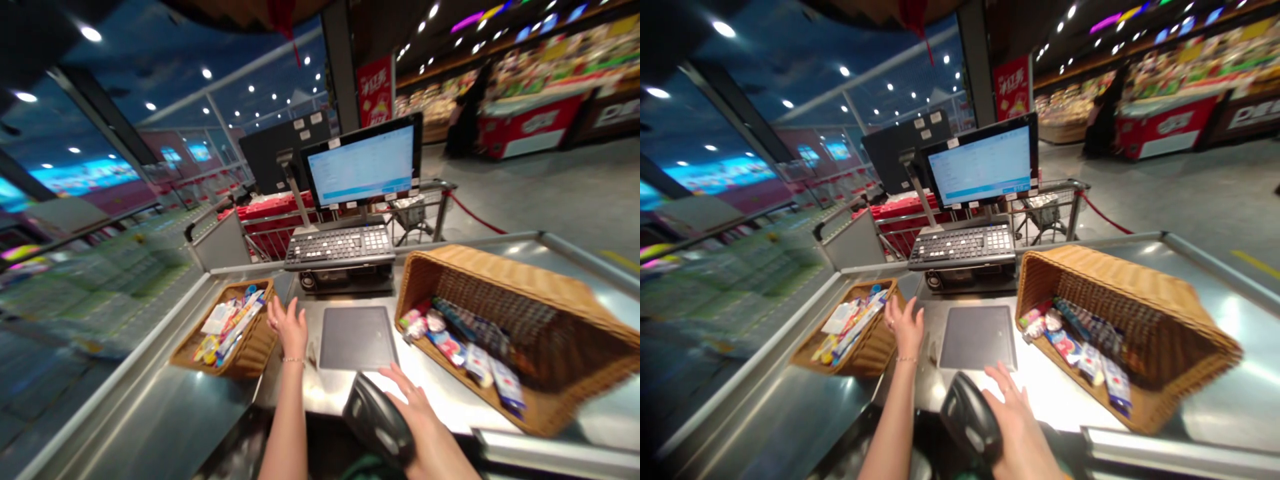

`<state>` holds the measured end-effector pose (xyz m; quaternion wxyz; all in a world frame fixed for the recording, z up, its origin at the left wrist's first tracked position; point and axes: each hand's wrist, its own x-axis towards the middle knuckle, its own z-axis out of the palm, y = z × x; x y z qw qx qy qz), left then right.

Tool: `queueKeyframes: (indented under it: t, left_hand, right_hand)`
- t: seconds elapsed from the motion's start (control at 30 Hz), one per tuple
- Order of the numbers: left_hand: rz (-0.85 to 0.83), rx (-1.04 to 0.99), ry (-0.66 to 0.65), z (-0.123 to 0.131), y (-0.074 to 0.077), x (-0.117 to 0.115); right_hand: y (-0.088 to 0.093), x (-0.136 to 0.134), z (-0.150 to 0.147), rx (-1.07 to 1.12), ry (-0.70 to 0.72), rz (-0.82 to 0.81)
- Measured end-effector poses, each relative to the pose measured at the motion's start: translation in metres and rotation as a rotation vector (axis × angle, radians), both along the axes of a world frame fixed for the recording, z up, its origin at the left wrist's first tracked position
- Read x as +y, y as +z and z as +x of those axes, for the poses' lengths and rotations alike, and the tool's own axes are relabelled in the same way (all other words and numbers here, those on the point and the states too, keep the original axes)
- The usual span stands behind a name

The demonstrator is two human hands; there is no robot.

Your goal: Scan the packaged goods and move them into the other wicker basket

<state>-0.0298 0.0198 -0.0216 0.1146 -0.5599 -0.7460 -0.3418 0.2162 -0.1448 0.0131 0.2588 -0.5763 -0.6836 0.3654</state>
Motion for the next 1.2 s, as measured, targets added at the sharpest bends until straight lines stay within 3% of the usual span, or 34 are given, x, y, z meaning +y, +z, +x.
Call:
queueKeyframes:
  t: [0.17,0.37,0.47,0.7,1.2]
  left_hand:
    - [-0.025,-0.008,-0.079,0.032,-0.001,0.0]
    - [-0.035,-0.012,-0.172,0.063,-0.004,0.002]
    - [-0.042,-0.019,-0.207,0.074,-0.003,0.002]
    - [-0.049,-0.006,-0.259,0.092,-0.003,0.002]
    - [-0.081,-0.003,-0.353,0.122,-0.001,-0.005]
  right_hand:
    - [0.0,0.0,0.004,-0.035,0.04,0.001]
    - [-0.011,0.002,0.008,-0.025,0.0,-0.013]
    - [-0.009,0.002,0.008,0.019,-0.052,-0.04]
    - [0.013,0.001,0.014,-0.062,-0.006,0.04]
    - [0.019,0.009,0.017,-0.139,-0.078,-0.028]
